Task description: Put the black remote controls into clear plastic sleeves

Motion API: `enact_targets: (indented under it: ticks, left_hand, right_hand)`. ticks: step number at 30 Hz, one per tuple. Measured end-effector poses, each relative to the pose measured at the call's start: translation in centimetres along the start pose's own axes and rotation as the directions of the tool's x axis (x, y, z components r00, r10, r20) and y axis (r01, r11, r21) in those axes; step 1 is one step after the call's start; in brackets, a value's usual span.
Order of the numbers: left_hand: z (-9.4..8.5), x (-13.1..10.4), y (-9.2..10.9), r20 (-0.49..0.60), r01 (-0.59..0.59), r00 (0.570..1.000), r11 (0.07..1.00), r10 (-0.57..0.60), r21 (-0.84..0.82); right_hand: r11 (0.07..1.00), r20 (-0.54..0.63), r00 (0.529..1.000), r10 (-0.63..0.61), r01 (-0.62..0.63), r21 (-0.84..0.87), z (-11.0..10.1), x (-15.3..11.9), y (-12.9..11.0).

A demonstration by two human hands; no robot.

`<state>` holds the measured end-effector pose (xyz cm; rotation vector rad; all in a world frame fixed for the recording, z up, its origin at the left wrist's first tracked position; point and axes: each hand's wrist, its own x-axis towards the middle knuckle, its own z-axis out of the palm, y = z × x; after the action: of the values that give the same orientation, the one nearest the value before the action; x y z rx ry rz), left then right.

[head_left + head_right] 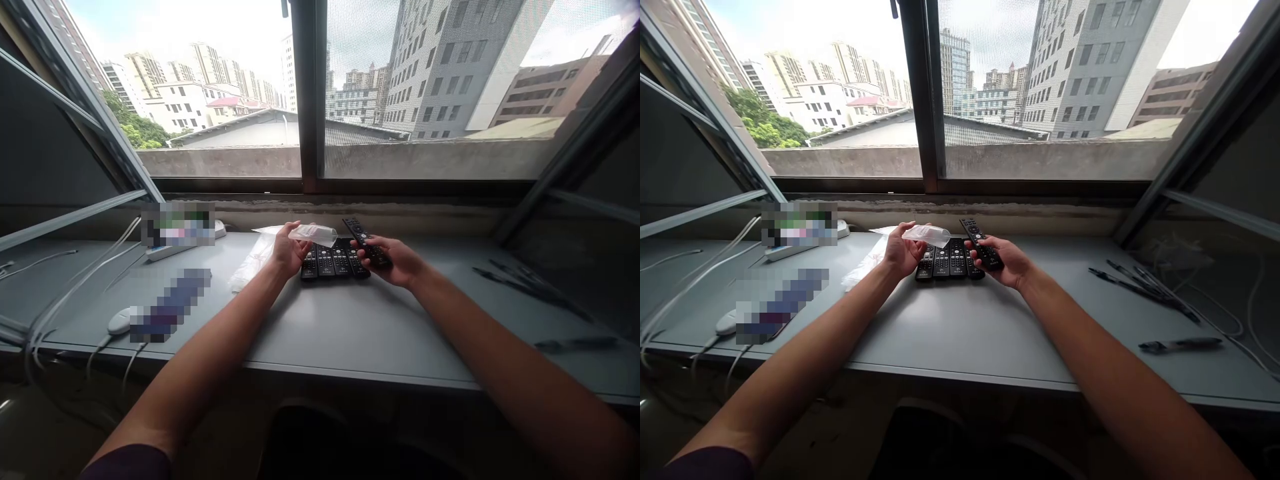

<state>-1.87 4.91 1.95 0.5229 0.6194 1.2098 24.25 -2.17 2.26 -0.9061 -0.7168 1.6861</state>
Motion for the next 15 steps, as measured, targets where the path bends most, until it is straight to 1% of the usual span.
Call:
enact_targets:
  ticks: [2, 4, 7, 9, 12, 15]
  left_hand:
    - [-0.1, 0.1, -0.1, 0.02, -0.012, 1.0, 1.0, 0.012, 0.003]
    - [-0.2, 0.2, -0.1, 0.035, -0.026, 0.999, 1.0, 0.026, 0.004]
    - [-0.3, 0.5, -0.2, 0.039, -0.034, 0.999, 0.999, 0.034, 0.005]
    - [-0.4, 0.5, -0.2, 0.04, -0.036, 0.999, 0.999, 0.036, 0.001]
    - [-0.3, 0.5, -0.2, 0.033, -0.035, 0.999, 0.999, 0.035, -0.003]
    - [-0.1, 0.2, -0.2, 0.021, -0.035, 0.999, 0.999, 0.035, -0.001]
  right_hand:
    - [0.993, 0.036, 0.994, -0.101, 0.103, -0.059, -0.1, 0.0, 0.2]
    - [0.967, 0.095, 0.971, -0.219, 0.229, -0.112, -0.1, 0.0, 0.5]
    - [0.89, 0.185, 0.907, -0.378, 0.412, -0.198, 0.0, 0.3, 0.8]
    - [0.817, 0.213, 0.864, -0.457, 0.502, -0.283, 0.0, 0.5, 1.1]
    - [0.739, 0.243, 0.826, -0.509, 0.564, -0.369, 0.0, 0.8, 1.3]
    - [0.727, 0.289, 0.822, -0.491, 0.569, -0.384, 0.2, 0.6, 1.5]
